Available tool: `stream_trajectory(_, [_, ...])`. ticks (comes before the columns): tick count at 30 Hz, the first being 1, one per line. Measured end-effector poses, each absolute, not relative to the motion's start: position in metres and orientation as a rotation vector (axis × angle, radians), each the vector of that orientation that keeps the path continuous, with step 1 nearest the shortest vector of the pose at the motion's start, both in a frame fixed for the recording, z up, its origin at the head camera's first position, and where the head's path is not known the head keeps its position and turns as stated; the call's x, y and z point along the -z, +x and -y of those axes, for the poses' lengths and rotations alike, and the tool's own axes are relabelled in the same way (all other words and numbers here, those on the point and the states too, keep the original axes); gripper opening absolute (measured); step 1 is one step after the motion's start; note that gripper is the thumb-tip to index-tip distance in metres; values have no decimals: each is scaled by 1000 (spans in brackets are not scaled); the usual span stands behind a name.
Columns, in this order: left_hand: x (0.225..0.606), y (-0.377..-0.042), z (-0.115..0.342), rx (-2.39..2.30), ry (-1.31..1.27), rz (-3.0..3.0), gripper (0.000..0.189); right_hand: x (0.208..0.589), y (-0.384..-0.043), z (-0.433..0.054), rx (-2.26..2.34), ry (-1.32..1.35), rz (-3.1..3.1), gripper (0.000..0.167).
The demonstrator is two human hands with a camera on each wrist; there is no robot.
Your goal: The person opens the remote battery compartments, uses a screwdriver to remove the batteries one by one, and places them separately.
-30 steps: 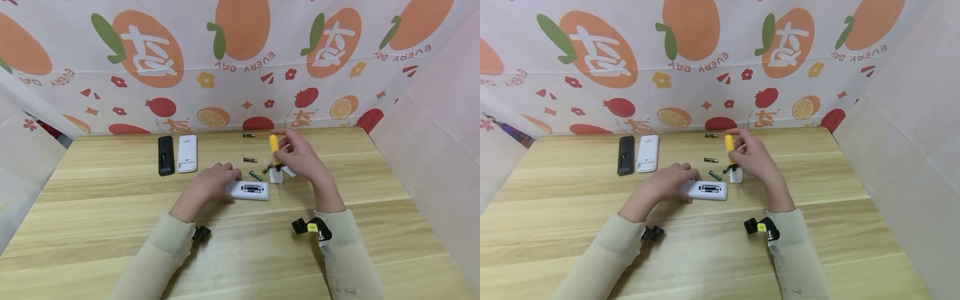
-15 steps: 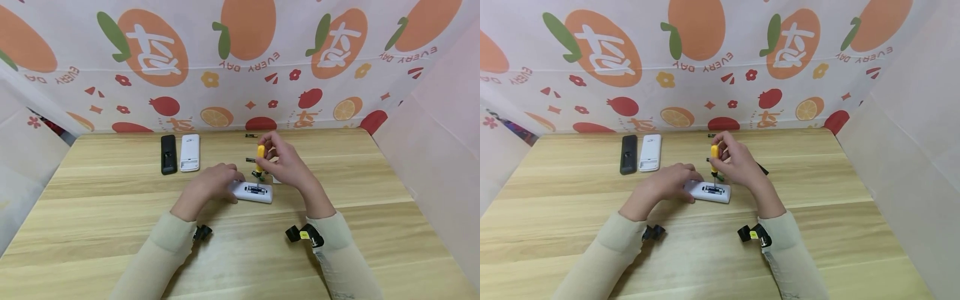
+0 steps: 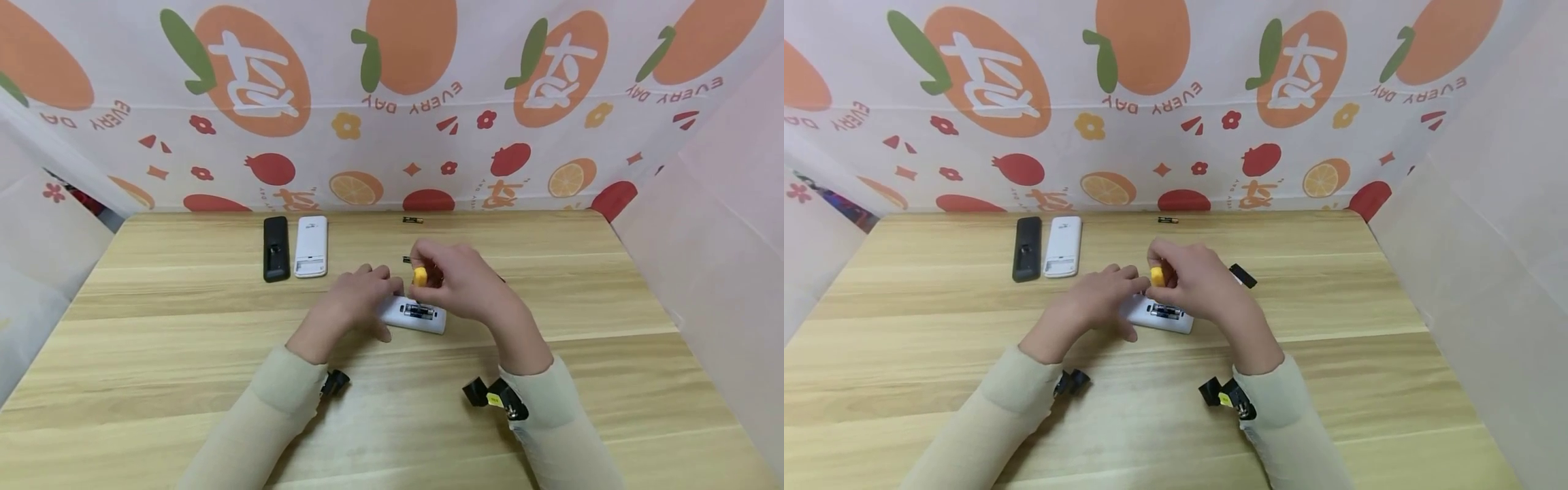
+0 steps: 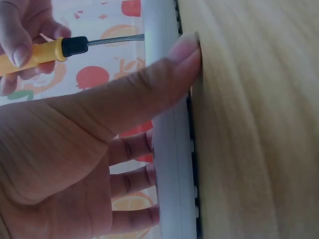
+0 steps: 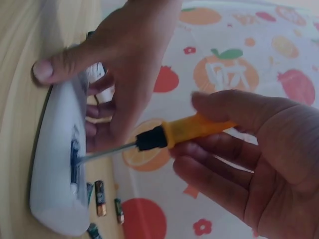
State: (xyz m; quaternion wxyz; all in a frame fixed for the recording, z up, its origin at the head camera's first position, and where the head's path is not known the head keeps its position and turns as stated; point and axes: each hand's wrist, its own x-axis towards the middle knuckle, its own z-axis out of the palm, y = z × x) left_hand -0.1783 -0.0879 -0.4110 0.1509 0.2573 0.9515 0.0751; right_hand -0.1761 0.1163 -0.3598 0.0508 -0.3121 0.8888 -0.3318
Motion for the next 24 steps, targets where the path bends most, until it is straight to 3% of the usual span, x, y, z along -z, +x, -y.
stream_trajectory(4, [411, -180, 86, -215, 736, -2733, 60, 355, -169, -113, 891, -926, -2760, 29])
stream_trajectory(9, [410, -181, 87, -174, 778, -2733, 57, 353, -166, -110, 749, -932, -2792, 16])
stream_trajectory(13, [409, -183, 89, -134, 842, -2735, 51, 349, -162, -109, 659, -944, -2763, 18])
stream_trajectory(24, [406, -190, 96, -230, 897, -2667, 39, 344, -170, -123, 784, -880, -2717, 12])
